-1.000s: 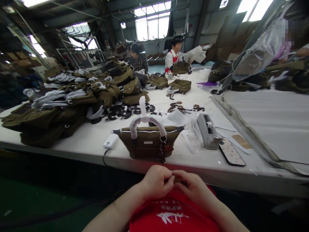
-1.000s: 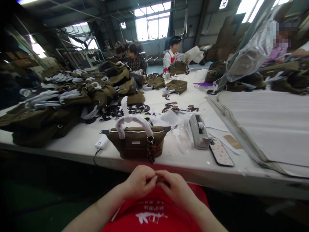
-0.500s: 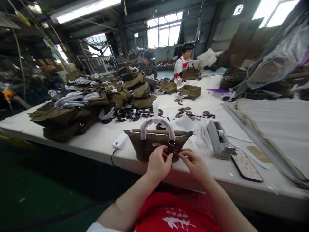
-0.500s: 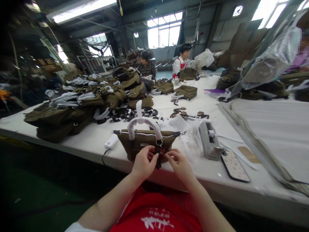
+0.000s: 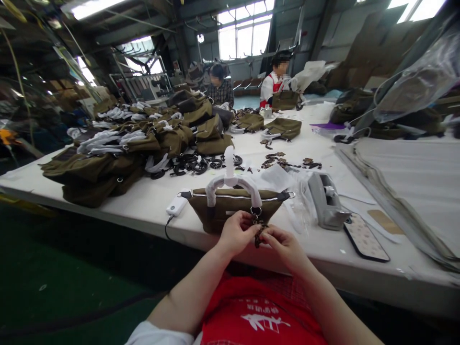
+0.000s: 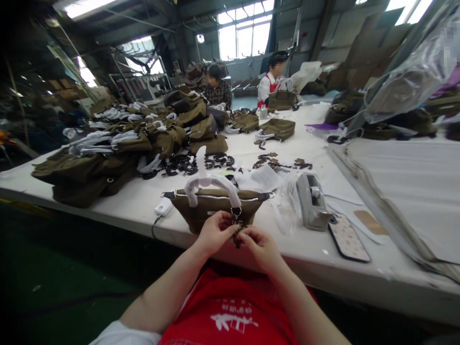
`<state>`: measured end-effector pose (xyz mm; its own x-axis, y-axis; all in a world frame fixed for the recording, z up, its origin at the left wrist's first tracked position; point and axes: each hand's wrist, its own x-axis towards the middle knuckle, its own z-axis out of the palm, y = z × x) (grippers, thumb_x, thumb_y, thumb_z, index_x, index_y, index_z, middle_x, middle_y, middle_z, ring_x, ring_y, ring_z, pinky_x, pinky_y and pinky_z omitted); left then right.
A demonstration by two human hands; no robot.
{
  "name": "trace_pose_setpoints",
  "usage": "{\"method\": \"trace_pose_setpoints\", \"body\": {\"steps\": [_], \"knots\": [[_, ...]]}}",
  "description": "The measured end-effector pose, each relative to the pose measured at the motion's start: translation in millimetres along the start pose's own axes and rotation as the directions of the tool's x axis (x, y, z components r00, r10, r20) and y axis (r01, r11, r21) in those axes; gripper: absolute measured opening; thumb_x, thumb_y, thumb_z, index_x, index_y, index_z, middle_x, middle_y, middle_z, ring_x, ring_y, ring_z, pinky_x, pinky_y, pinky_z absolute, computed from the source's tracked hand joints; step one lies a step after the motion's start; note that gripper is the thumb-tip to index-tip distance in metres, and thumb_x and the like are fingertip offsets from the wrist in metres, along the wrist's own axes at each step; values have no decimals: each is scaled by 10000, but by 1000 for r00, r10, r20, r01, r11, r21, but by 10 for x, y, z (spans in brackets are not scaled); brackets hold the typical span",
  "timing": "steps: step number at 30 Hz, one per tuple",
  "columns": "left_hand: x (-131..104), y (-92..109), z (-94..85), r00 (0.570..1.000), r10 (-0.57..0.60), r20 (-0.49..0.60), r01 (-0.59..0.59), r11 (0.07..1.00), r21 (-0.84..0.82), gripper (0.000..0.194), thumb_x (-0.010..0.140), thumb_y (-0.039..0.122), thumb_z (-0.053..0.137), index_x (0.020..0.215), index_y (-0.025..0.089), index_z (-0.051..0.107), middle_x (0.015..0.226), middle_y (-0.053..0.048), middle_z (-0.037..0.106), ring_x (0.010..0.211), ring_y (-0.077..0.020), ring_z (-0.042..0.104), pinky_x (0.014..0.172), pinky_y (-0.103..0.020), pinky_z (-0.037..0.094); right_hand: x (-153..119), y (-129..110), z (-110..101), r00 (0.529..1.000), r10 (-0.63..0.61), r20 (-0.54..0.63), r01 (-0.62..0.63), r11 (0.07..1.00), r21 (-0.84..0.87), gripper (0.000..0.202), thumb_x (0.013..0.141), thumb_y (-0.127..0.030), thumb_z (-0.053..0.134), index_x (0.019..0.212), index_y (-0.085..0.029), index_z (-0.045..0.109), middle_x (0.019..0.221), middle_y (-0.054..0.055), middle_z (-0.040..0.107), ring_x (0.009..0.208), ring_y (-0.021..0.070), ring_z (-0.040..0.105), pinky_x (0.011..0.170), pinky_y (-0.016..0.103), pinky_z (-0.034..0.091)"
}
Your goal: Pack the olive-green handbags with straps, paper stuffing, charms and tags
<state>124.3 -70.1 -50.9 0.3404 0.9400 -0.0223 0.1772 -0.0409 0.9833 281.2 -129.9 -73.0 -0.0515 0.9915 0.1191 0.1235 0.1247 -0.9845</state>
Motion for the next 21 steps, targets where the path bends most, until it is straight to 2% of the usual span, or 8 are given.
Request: {"method": "trace_pose_setpoints", "body": {"steps": [2,4,6,9,11,15,19,21], "knots": [[14,-14,-18,1000,-17,25,18,999,-36,293,738,292,721,967,128,640,842,-68,718,749,-165,663,671,-262,526,-5,-45,-20,1000,4,15,-4,1000,-23,331,896,-469,552,765,-184,656,797,44,674,788,180,620,759,309,512],[19,-12,-33,1000,-7,22,6,1000,21,243,750,309,706,910,128,684,815,-55,722,732,-161,649,666,-256,506,-8,-83,-55,1000,14,26,-13,998,-68,328,896,-466,550,760,-186,653,785,40,665,782,179,617,736,299,511],[19,-8,-40,999,-30,15,29,998,52,215,747,324,700,830,125,708,767,-41,722,692,-156,632,635,-249,476,-3,-112,-110,1000,13,22,-10,992,-123,323,914,-455,523,787,-191,660,859,52,675,800,178,619,706,287,511],[12,11,-50,993,-112,48,112,994,-13,248,730,340,709,819,109,723,732,-40,724,642,-149,617,602,-244,454,33,-143,-227,994,-84,-76,60,959,-277,293,936,-423,493,854,-201,666,1010,79,666,871,186,620,723,291,505],[8,34,-70,989,-120,89,122,992,-20,259,732,338,709,849,108,735,759,-48,734,661,-151,626,620,-244,466,75,-155,-308,983,-149,-106,91,902,-423,263,946,-394,481,900,-209,662,968,73,671,864,189,622,748,304,491],[28,60,-134,974,-152,170,147,988,41,285,751,362,688,912,133,742,802,-43,738,686,-163,634,571,-235,469,163,-162,-415,988,-152,-4,117,777,-618,230,946,-350,465,961,-229,660,887,48,694,789,191,645,699,298,475],[73,33,-164,978,-114,176,101,992,82,249,732,327,695,867,123,741,780,-38,723,712,-161,621,659,-253,478,220,-172,-439,983,-167,73,170,691,-703,223,945,-329,462,983,-242,664,918,47,695,781,188,646,677,286,463],[83,30,-164,977,-119,178,105,991,85,243,727,321,691,848,116,735,755,-33,708,693,-156,603,653,-250,465,239,-182,-438,982,-168,91,182,672,-718,227,951,-326,453,985,-243,662,915,47,695,777,187,642,669,280,456]]}}
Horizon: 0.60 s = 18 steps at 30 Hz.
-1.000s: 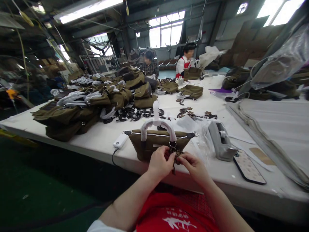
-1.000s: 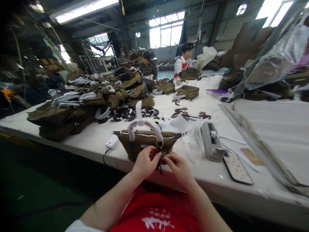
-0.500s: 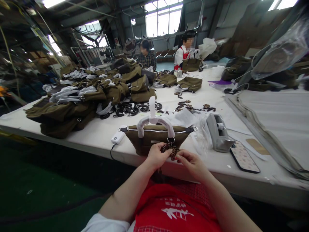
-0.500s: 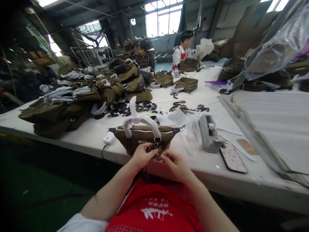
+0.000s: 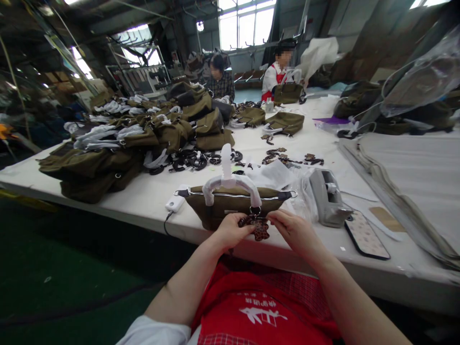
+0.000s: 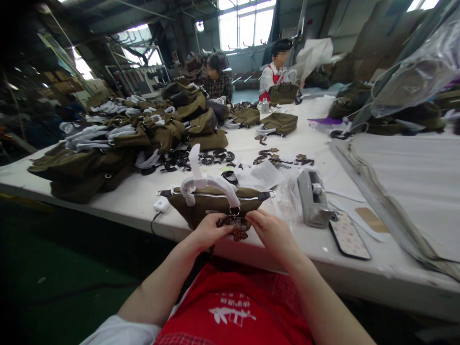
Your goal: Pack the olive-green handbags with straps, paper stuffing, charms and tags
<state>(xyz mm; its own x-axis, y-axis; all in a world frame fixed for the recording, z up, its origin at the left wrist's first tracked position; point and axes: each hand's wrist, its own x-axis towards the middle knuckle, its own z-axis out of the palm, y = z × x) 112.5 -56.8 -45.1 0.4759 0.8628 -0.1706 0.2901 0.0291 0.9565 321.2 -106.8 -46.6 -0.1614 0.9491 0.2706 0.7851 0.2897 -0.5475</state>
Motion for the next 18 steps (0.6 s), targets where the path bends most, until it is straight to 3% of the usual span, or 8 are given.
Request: {"method": "trace_pose_setpoints", "body": {"steps": [18], "knots": [[-5,21,-3,1000,-7,16,8,999,-37,240,727,320,686,851,118,722,756,-32,699,681,-147,582,631,-235,429,71,-55,-58,998,-39,48,45,991,-127,231,971,-290,427,941,-235,649,876,51,691,752,182,637,631,263,415]]}}
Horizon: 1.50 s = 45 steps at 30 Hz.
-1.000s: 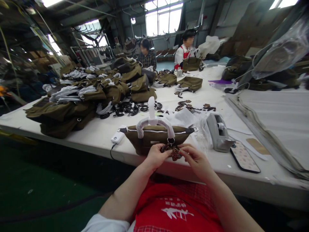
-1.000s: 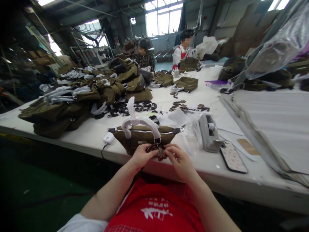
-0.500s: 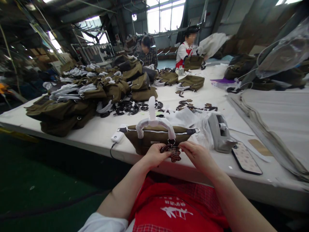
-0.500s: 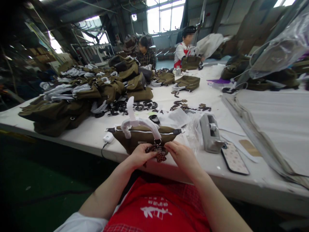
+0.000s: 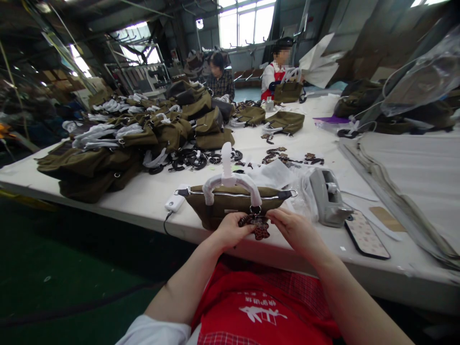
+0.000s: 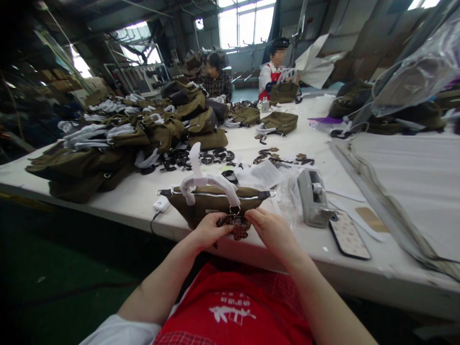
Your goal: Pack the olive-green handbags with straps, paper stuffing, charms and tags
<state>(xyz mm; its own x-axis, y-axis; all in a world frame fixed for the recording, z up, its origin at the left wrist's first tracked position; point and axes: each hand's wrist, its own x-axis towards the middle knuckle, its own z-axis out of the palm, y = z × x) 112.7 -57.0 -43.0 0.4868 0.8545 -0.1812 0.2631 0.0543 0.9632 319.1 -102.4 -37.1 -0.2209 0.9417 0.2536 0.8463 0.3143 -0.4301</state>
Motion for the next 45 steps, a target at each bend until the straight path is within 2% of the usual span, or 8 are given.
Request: {"method": "trace_pose_setpoints", "body": {"steps": [4,8,18,28,37,41,45], "knots": [[0,-9,-3,1000,-22,15,22,999,-40,260,710,345,697,825,111,704,687,-20,667,618,-126,541,593,-228,396,7,-4,-34,999,-38,15,38,999,-30,220,969,-271,435,938,-231,650,877,49,694,732,179,644,608,262,404],[-6,-2,-10,999,-10,39,12,998,-55,289,710,361,688,847,108,707,706,-26,666,628,-128,532,610,-237,397,17,-2,-38,998,-40,43,42,999,-26,219,985,-273,424,995,-223,638,924,51,701,770,180,660,641,267,422],[-25,16,-17,1000,-21,10,21,999,31,233,706,325,676,817,123,702,690,-13,640,629,-128,513,601,-233,384,-10,-17,-4,998,50,38,-51,998,20,222,982,-292,431,980,-216,639,887,39,696,783,189,656,669,281,434],[-57,34,7,999,51,6,-51,998,27,192,724,311,672,810,143,704,756,-27,695,693,-153,583,629,-233,422,18,-97,24,999,26,32,-24,999,-45,223,989,-285,424,968,-208,632,921,44,706,819,198,662,673,280,410],[-35,-129,18,993,93,-72,-75,972,225,206,744,357,649,777,159,695,668,8,649,605,-126,539,569,-223,387,-24,-187,0,999,25,23,-21,987,-160,247,996,-282,404,884,-205,610,843,43,693,752,196,653,625,283,377],[-35,-101,24,992,98,-84,-76,968,237,225,737,377,653,770,160,696,668,10,649,603,-125,539,575,-226,392,-3,-173,6,999,26,27,-23,991,-129,240,993,-292,407,908,-211,616,862,39,699,760,197,657,628,286,391],[-43,-67,23,993,81,-88,-59,973,224,200,720,354,656,736,156,675,639,20,618,591,-119,512,557,-223,370,12,-154,65,999,31,18,-31,999,12,234,984,-292,411,931,-216,626,910,40,709,798,189,660,670,279,428]]}}
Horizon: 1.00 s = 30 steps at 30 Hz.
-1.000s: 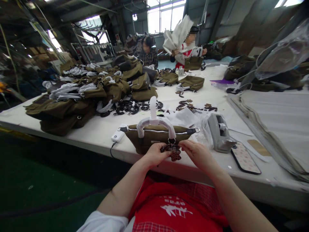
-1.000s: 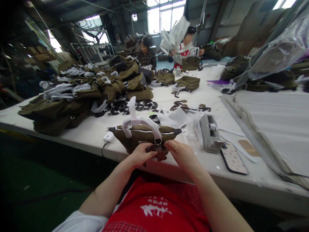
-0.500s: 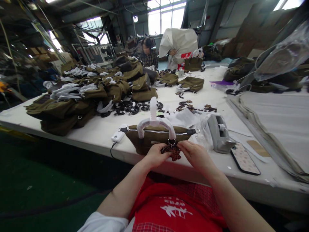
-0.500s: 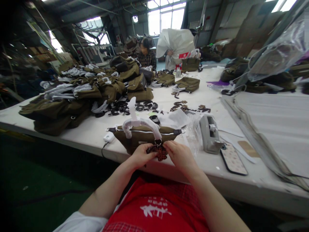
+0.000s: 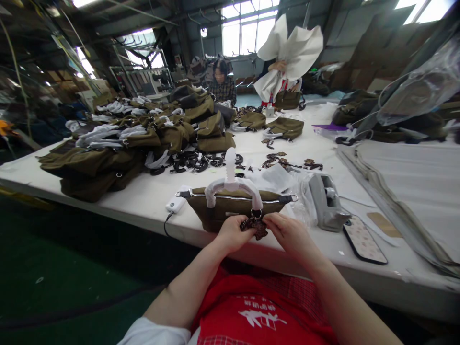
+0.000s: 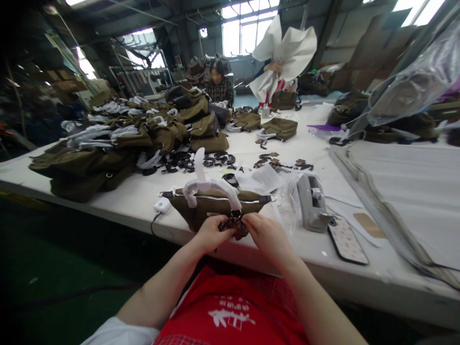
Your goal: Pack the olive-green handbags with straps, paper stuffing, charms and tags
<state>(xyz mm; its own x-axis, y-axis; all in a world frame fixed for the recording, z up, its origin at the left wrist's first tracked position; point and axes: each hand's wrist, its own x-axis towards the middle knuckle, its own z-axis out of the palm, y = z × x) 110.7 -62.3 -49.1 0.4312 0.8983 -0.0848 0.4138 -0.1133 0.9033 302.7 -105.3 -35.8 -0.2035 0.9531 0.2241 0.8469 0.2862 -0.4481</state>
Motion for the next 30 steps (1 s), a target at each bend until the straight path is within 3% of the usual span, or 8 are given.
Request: {"method": "trace_pose_setpoints", "body": {"steps": [6,10,14,19,23,30], "knots": [[8,-37,3,1000,-15,9,15,999,-47,205,706,358,672,736,156,653,616,39,576,580,-110,481,546,-220,351,-15,-49,42,995,84,-44,-78,990,120,259,965,-319,435,962,-210,670,937,53,729,829,207,672,706,297,454],[-3,-24,0,1000,18,6,-18,999,-37,183,727,336,659,750,155,655,645,25,604,607,-120,512,573,-225,375,-20,-117,37,989,150,17,-149,955,255,356,981,-381,387,896,-234,700,847,26,738,775,196,669,702,296,455],[-43,32,-16,995,88,43,-84,992,-96,290,823,428,590,803,152,677,706,-3,655,645,-133,558,599,-227,415,20,-124,95,973,225,42,-222,881,418,361,933,-423,438,808,-201,694,736,29,714,679,187,636,626,277,448],[-34,71,-37,989,121,-83,-129,987,-97,280,874,375,537,901,159,712,861,-48,725,789,-173,642,714,-247,484,61,-105,137,977,198,82,-209,787,580,353,892,-451,476,745,-183,653,705,26,689,677,179,618,617,262,457],[38,46,-12,987,101,-124,-113,989,-100,243,837,323,579,932,151,720,880,-64,740,796,-187,662,734,-264,504,67,-105,126,976,211,43,-201,820,536,363,907,-461,465,764,-187,656,726,31,695,696,188,625,629,273,453],[72,9,42,993,71,-100,-79,994,-82,246,781,353,652,883,137,711,785,-53,719,700,-166,636,642,-245,483,84,-121,86,978,210,18,-200,898,393,442,958,-489,394,842,-212,719,781,35,727,714,201,644,619,278,435]]}}
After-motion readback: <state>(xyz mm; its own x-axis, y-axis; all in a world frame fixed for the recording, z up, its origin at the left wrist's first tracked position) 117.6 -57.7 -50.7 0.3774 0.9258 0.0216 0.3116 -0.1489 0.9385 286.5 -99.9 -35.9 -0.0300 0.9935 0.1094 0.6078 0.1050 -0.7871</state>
